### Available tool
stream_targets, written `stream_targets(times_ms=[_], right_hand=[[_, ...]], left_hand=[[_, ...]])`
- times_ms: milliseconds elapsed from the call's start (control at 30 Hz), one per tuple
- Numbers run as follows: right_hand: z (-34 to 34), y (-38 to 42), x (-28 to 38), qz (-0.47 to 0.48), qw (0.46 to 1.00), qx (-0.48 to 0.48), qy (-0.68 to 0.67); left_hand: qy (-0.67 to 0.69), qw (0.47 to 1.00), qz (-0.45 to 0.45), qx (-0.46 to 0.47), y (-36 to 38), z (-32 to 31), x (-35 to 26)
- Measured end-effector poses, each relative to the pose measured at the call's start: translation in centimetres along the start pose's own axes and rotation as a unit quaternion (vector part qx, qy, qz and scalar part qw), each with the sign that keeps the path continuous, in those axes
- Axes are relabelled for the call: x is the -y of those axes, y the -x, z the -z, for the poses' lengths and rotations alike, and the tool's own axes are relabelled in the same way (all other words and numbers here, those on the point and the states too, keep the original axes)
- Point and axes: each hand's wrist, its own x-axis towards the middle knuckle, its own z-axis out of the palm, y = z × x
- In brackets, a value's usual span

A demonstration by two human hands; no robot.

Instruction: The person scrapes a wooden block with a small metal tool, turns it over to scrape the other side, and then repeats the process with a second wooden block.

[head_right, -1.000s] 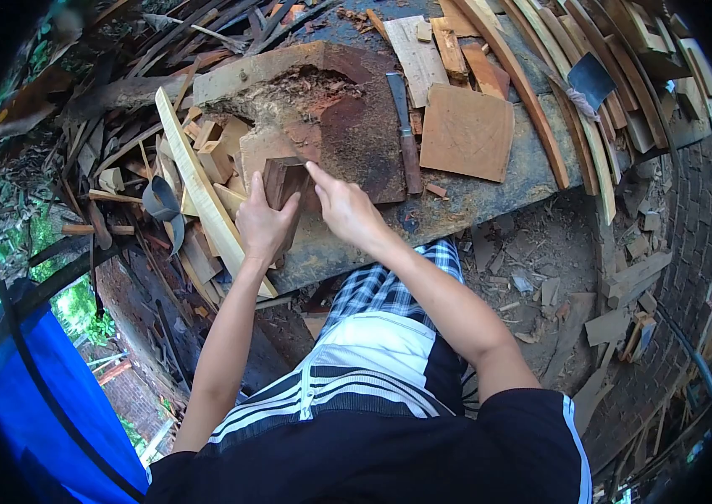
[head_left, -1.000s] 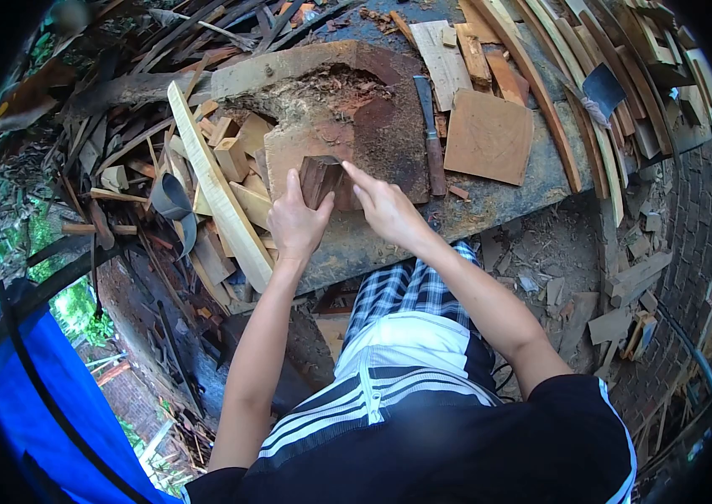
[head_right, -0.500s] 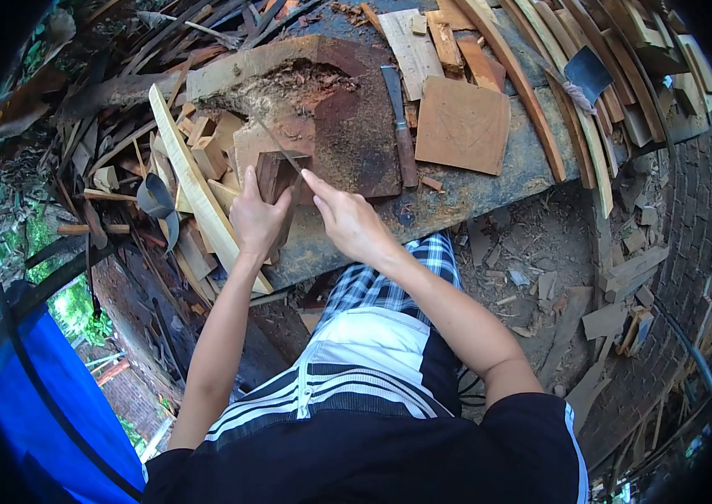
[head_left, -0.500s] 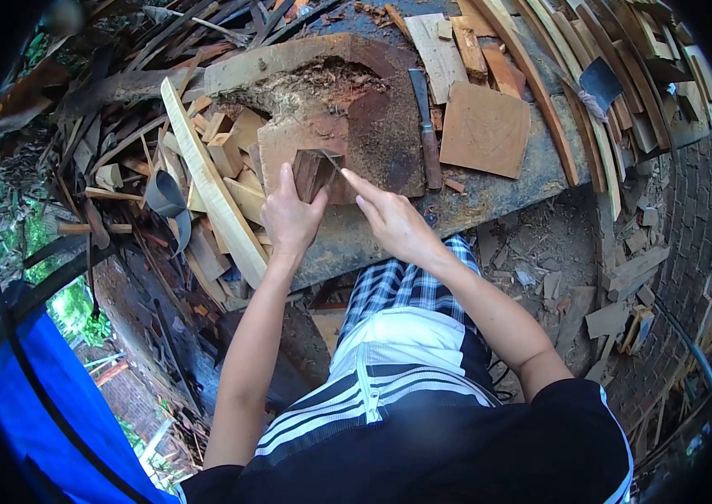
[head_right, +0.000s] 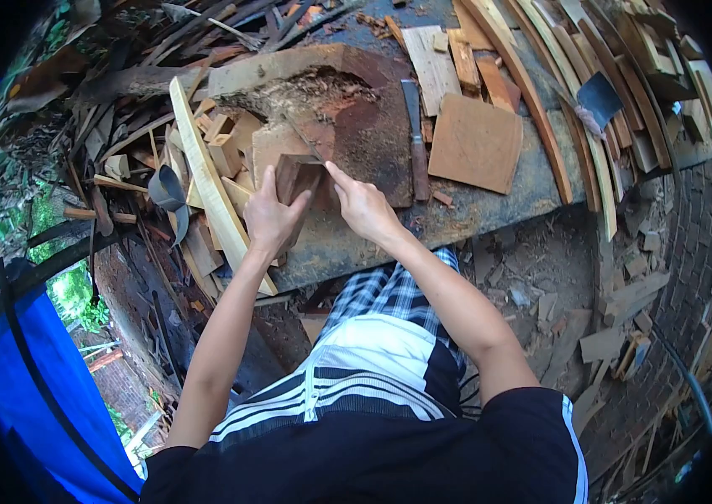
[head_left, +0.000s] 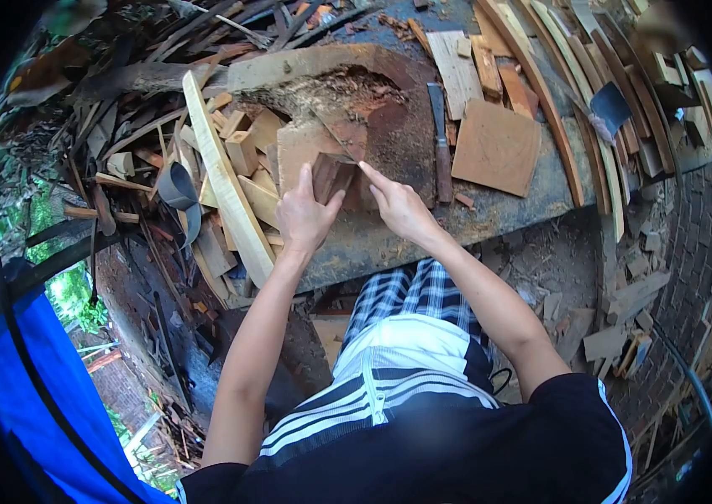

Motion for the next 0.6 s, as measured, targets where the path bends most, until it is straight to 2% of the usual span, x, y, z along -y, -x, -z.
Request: stream_targets(times_ms=[33, 100, 133, 167, 233, 267, 300, 367, 400, 433, 500, 533, 567, 600], right_hand=[[0.4, -0.1, -0.2, 0.009, 1.000, 0.001, 0.003], [1.0, 0.3, -1.1, 0.081, 0.996, -0.020, -0.025], [1.6, 0.9, -1.0, 0.079, 0.997, -0.013, -0.014], [1.8, 1.3, -1.0, 0.085, 0.996, -0.012, -0.008], [2.0, 2.2, -0.9, 0.066, 0.995, -0.066, -0.033], [2.2, 2.7, -0.6, 0.066, 0.994, -0.076, -0.047], [2.2, 2.9, -0.6, 0.070, 0.994, -0.071, -0.041], [2.0, 3.0, -0.9, 0.052, 0.996, -0.050, -0.050], [1.4, 2.6, -1.6, 0.001, 0.998, -0.020, -0.063], [1.0, 2.1, -2.1, 0.003, 0.998, -0.017, -0.060], [0.4, 1.6, -2.1, -0.052, 0.992, 0.011, -0.116], [0.6, 1.7, -1.7, -0.092, 0.974, 0.062, -0.195], [0.6, 1.9, -1.1, -0.092, 0.974, 0.063, -0.195], [0.6, 2.0, -0.4, -0.118, 0.957, 0.076, -0.254]], left_hand=[[0.000, 1.000, 0.003, -0.009, -0.4, 0.4, 0.3], [0.036, 0.991, -0.110, 0.072, -1.0, 1.4, 1.5], [0.045, 0.987, -0.109, 0.107, -1.6, 1.9, 1.8], [0.049, 0.988, -0.107, 0.101, -2.5, 2.5, 2.2], [0.102, 0.959, -0.182, 0.194, -4.2, 3.4, 2.8], [0.089, 0.955, -0.174, 0.224, -4.7, 3.5, 2.7], [0.094, 0.956, -0.170, 0.219, -5.5, 3.6, 2.8], [0.109, 0.934, -0.222, 0.258, -7.0, 3.7, 3.1], [0.090, 0.937, -0.231, 0.244, -7.3, 3.3, 3.6], [0.092, 0.939, -0.229, 0.241, -7.2, 3.3, 3.5], [0.013, 0.964, -0.222, 0.146, -6.4, 3.1, 3.2], [0.014, 0.965, -0.219, 0.147, -5.7, 2.7, 3.1], [0.000, 0.971, -0.219, 0.095, -4.9, 2.0, 2.9], [-0.014, 0.974, -0.220, 0.043, -4.1, 1.2, 2.8]])
